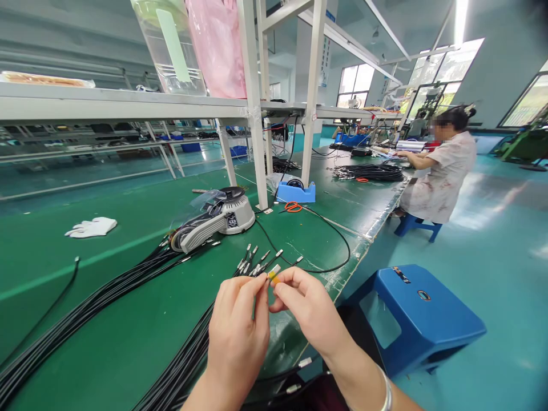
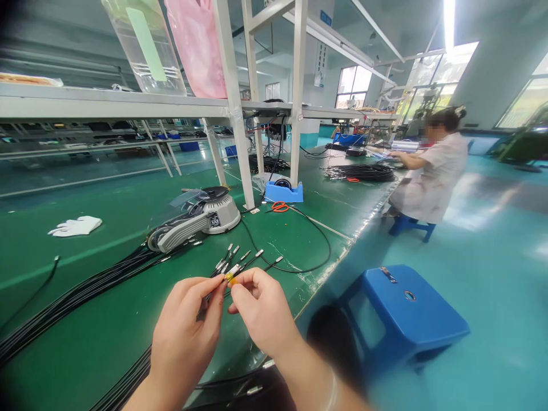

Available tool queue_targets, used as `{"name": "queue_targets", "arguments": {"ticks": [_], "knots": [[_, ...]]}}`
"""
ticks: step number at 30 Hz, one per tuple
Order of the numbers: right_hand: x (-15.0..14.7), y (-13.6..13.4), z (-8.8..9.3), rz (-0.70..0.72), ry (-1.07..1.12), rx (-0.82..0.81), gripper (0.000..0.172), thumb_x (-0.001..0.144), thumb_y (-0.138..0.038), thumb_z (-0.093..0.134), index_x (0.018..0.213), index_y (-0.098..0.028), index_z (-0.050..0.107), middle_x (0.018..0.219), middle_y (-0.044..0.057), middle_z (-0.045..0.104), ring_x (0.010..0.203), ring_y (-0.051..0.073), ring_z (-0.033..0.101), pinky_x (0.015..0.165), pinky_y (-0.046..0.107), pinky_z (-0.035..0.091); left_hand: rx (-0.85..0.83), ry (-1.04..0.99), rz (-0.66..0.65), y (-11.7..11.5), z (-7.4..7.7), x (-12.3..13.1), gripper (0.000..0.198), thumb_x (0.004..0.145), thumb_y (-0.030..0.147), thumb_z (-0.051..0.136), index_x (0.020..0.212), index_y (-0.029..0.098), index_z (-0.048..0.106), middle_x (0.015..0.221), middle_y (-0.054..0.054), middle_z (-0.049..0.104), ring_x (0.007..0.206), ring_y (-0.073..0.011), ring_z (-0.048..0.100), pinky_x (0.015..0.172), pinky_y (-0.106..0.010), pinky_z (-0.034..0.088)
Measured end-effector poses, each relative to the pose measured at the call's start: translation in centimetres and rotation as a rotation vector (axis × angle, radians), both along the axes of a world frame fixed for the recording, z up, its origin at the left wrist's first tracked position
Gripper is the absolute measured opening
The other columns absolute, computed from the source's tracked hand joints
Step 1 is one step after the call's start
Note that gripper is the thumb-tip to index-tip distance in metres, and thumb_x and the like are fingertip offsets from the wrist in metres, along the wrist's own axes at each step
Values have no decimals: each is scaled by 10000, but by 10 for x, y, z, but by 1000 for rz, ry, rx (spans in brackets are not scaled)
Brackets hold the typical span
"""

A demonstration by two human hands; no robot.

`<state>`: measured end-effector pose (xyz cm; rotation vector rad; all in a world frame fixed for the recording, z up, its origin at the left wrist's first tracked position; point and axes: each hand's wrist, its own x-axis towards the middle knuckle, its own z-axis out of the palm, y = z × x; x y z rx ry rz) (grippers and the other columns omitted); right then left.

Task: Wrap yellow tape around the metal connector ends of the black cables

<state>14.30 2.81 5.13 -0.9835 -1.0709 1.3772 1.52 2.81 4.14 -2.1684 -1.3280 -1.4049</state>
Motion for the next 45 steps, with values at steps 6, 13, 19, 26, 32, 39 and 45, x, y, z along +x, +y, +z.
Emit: {"name": "queue_targets", "arguments": {"ticks": [6, 13, 19, 26, 32, 39, 45], "knots": [[-1, -3, 0, -80, -60, 48, 200, 788, -363, 616, 760, -168, 583, 684, -12, 595, 643, 127, 586, 641, 259, 478, -150, -92, -19, -2, 9, 2, 65, 853, 193, 551, 868, 198, 613, 805, -6, 640, 707, -118, 599, 602, -220, 456], [2, -7, -1, -162, -219, 246, 144, 812, -293, 588, 732, -173, 583, 704, -4, 597, 669, 129, 561, 654, 254, 464, -338, -178, -51, -7, 17, 1, 118, 869, 266, 518, 812, 224, 612, 730, 28, 644, 633, -109, 586, 577, -210, 427], [3, -7, 3, -197, -275, 313, 122, 787, -240, 588, 682, -177, 575, 687, -5, 591, 655, 128, 558, 650, 251, 467, -578, -333, -37, -10, 20, 4, 221, 848, 388, 509, 757, 212, 606, 584, 41, 580, 512, -110, 500, 498, -215, 374], [4, -5, 5, -190, -263, 313, 128, 773, -217, 584, 652, -179, 567, 669, -11, 587, 638, 122, 561, 640, 240, 469, -874, -608, -161, -14, 24, 5, 299, 818, 476, 534, 719, 197, 573, 523, 57, 493, 514, -98, 455, 504, -196, 370], [6, -4, 6, -169, -253, 279, 117, 765, -203, 587, 653, -177, 569, 666, -13, 603, 641, 125, 578, 655, 245, 476, -974, -797, -317, -9, 27, 7, 282, 810, 427, 579, 695, 169, 573, 592, 48, 502, 518, -74, 466, 495, -178, 382], [8, -5, 6, -179, -288, 292, 110, 761, -187, 584, 652, -175, 576, 676, -8, 612, 667, 134, 593, 677, 254, 481, -1044, -960, -428, -7, 22, 6, 231, 791, 368, 620, 696, 158, 595, 605, 38, 510, 510, -71, 461, 470, -179, 392], [11, -4, 6, -164, -275, 267, 111, 761, -187, 590, 650, -176, 586, 665, -15, 618, 654, 126, 587, 663, 242, 474, -1145, -1113, -544, -5, 23, 8, 168, 737, 289, 663, 668, 151, 598, 581, 26, 504, 486, -83, 433, 428, -196, 378]]}}
